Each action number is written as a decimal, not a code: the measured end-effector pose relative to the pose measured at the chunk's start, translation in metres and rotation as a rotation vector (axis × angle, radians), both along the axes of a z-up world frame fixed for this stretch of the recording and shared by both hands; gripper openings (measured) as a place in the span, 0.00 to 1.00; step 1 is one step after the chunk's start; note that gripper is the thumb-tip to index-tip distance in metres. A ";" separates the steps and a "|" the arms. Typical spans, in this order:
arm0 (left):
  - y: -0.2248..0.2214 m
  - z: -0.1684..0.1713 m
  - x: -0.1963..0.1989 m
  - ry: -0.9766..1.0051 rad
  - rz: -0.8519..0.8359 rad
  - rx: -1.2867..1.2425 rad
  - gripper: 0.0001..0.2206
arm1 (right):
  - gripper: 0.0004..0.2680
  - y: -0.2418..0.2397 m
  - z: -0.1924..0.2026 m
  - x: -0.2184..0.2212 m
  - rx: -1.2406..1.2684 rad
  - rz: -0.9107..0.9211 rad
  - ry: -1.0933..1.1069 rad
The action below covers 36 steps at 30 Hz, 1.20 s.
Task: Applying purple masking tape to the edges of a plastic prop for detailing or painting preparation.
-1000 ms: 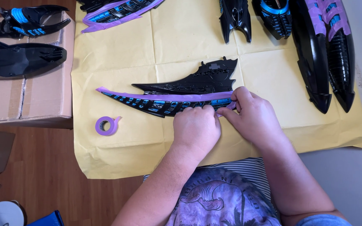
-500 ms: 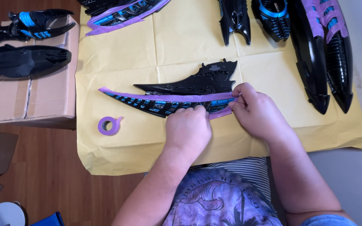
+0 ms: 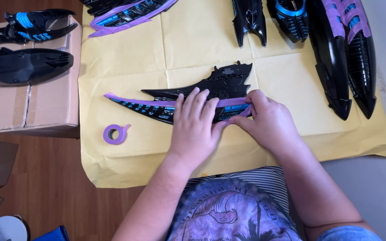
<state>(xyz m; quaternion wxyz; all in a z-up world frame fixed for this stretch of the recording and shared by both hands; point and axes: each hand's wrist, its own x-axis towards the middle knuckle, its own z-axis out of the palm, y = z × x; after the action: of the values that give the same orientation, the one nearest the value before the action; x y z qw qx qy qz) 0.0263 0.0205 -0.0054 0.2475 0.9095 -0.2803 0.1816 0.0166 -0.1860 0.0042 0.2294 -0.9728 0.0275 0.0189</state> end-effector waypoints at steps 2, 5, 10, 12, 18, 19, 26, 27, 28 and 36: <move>-0.006 -0.009 0.000 0.024 0.015 0.021 0.24 | 0.19 -0.006 -0.002 0.000 0.001 0.021 0.012; -0.010 -0.016 0.003 0.038 0.029 0.041 0.27 | 0.17 -0.014 -0.005 0.000 -0.025 0.065 -0.013; -0.013 -0.018 0.005 0.045 0.050 0.059 0.30 | 0.20 -0.014 -0.014 -0.001 -0.148 0.160 -0.181; -0.013 -0.017 0.004 0.040 0.053 0.087 0.28 | 0.18 -0.017 -0.021 -0.001 -0.155 0.181 -0.185; 0.011 0.000 0.006 0.118 -0.107 0.052 0.25 | 0.15 -0.039 -0.015 -0.003 0.043 0.103 -0.077; 0.023 0.006 0.008 0.107 -0.106 0.052 0.25 | 0.15 -0.043 -0.014 -0.004 0.042 0.104 -0.088; 0.092 0.001 0.026 0.002 -0.104 0.224 0.23 | 0.09 -0.067 -0.030 -0.010 0.071 0.279 -0.376; 0.099 -0.004 0.026 -0.059 -0.081 0.264 0.22 | 0.08 -0.069 -0.037 -0.012 0.122 0.293 -0.429; 0.102 -0.005 0.029 -0.067 -0.081 0.268 0.22 | 0.08 -0.069 -0.039 -0.008 0.124 0.291 -0.437; 0.115 -0.019 0.035 -0.166 -0.027 0.344 0.32 | 0.09 -0.064 -0.048 -0.010 0.203 0.218 -0.418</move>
<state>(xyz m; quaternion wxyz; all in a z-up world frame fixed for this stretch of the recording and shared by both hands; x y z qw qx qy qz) 0.0610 0.1356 -0.0244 0.0668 0.9164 -0.3389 0.2022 0.0067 -0.2501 -0.0438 0.3233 -0.9247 -0.1274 -0.1554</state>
